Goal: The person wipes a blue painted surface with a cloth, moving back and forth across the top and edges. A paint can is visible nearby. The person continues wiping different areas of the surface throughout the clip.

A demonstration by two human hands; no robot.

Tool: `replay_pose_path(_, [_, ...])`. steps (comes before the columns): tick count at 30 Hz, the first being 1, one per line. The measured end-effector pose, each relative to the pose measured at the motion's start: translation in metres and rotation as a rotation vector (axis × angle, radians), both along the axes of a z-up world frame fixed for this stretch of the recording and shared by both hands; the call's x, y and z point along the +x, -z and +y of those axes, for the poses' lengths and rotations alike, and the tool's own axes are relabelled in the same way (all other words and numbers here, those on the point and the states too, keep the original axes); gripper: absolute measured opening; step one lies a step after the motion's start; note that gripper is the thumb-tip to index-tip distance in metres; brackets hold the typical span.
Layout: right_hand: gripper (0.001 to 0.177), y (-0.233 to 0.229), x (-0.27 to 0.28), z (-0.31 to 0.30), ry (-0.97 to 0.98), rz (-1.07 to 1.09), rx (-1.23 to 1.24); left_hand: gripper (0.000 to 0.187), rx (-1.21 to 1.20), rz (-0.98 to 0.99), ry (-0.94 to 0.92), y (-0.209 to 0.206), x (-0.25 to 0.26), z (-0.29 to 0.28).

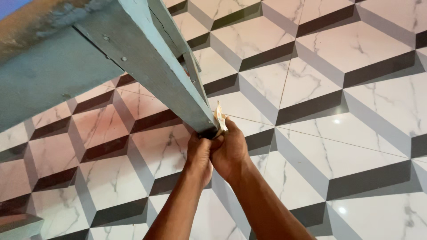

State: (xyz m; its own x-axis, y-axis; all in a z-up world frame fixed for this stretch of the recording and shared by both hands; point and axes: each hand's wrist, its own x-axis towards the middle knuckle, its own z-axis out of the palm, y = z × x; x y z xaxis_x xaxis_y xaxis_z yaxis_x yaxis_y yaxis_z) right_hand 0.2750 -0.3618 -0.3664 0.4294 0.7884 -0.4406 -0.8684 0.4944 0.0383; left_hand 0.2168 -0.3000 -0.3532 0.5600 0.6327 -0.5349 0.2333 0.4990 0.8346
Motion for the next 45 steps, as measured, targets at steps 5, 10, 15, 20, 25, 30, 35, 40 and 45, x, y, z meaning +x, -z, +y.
replay_pose_path(5, [0.042,-0.029,-0.014,0.002,-0.017,0.016,-0.16,0.042,0.106,0.048,0.003,-0.019,-0.006,-0.001])
replay_pose_path(10, [0.033,-0.075,-0.013,0.002,0.016,0.027,-0.195,0.036,0.095,0.017,-0.036,-0.079,-0.001,-0.008])
replay_pose_path(15, [0.035,-0.129,-0.006,0.007,0.073,0.033,-0.058,0.052,0.225,0.035,-0.028,-0.146,0.007,-0.013])
replay_pose_path(20, [0.041,-0.196,-0.001,-0.002,0.11,0.048,-0.07,0.047,0.355,0.124,0.005,-0.204,0.02,-0.019])
replay_pose_path(25, [0.044,-0.254,-0.01,-0.006,0.177,-0.048,0.081,0.037,0.347,0.407,0.072,-0.262,0.024,-0.021])
replay_pose_path(30, [0.056,-0.299,-0.017,-0.004,0.243,-0.066,0.187,0.029,0.292,0.253,-0.032,-0.305,0.01,-0.021])
replay_pose_path(35, [0.07,-0.313,-0.02,-0.005,0.212,0.066,0.036,0.022,0.141,0.171,-0.127,-0.308,0.003,-0.018])
replay_pose_path(40, [0.043,-0.305,-0.018,0.009,0.2,0.171,-0.329,0.019,0.103,0.172,-0.122,-0.288,-0.003,-0.002])
replay_pose_path(45, [0.01,-0.282,-0.013,0.009,0.162,-0.026,-0.758,0.02,0.19,0.098,-0.078,-0.247,0.001,0.004])
